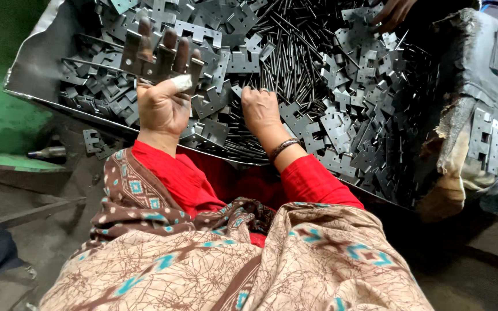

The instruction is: The person picks up metal pieces and long nails from a large metal bin by hand, holding them and sorting through the pile.

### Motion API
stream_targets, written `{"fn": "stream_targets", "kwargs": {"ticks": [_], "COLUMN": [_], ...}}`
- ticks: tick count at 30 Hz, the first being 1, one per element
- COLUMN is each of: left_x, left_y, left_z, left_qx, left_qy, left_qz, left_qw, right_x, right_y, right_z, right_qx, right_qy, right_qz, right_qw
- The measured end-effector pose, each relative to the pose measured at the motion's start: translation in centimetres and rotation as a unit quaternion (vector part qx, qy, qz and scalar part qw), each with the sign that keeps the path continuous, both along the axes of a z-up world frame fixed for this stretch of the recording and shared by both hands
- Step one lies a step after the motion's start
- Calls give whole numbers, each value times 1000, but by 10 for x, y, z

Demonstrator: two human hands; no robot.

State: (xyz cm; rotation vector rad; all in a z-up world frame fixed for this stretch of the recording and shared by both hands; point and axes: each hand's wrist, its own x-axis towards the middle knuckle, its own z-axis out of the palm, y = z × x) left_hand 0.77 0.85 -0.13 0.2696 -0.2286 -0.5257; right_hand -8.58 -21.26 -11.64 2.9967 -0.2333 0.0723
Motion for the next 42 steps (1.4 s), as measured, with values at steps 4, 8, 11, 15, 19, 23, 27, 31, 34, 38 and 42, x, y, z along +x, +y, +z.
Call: {"fn": "stream_targets", "kwargs": {"ticks": [4, 8, 11, 15, 19, 23, 27, 31, 34, 38, 42], "left_x": [4, 4, -10, -59, -109, -141, -143, -64, -10, 15, 5], "left_y": [-3, 0, -22, -56, -97, -133, -138, -142, -98, -88, -93], "left_z": [-19, -53, -73, -62, -68, -79, -59, -54, -73, -86, -81], "left_qx": [21, 111, 153, 185, 183, 128, 244, 570, 556, 597, 681], "left_qy": [35, 36, 105, 197, 215, 237, 62, -613, -739, -767, -695], "left_qz": [20, 14, -54, -174, -223, -274, -349, 16, 285, 148, 75], "left_qw": [999, 993, 981, 947, 933, 923, 903, 547, 252, 183, 218], "right_x": [3, -28, -62, -119, -149, -171, -185, -206, -227, -262, -300], "right_y": [-2, -29, -53, -47, -1, 25, 2, -28, -45, -76, -122], "right_z": [-2, 30, 69, 108, 112, 111, 110, 119, 117, 114, 131], "right_qx": [-3, 132, 281, 628, 668, 522, 508, 811, 817, 798, 695], "right_qy": [-14, 2, 19, -76, -158, -163, -224, -302, -348, -394, -476], "right_qz": [-39, -64, -163, -191, -164, -44, -163, -151, -170, -195, -198], "right_qw": [999, 989, 945, 751, 709, 836, 815, 479, 428, 411, 500]}}
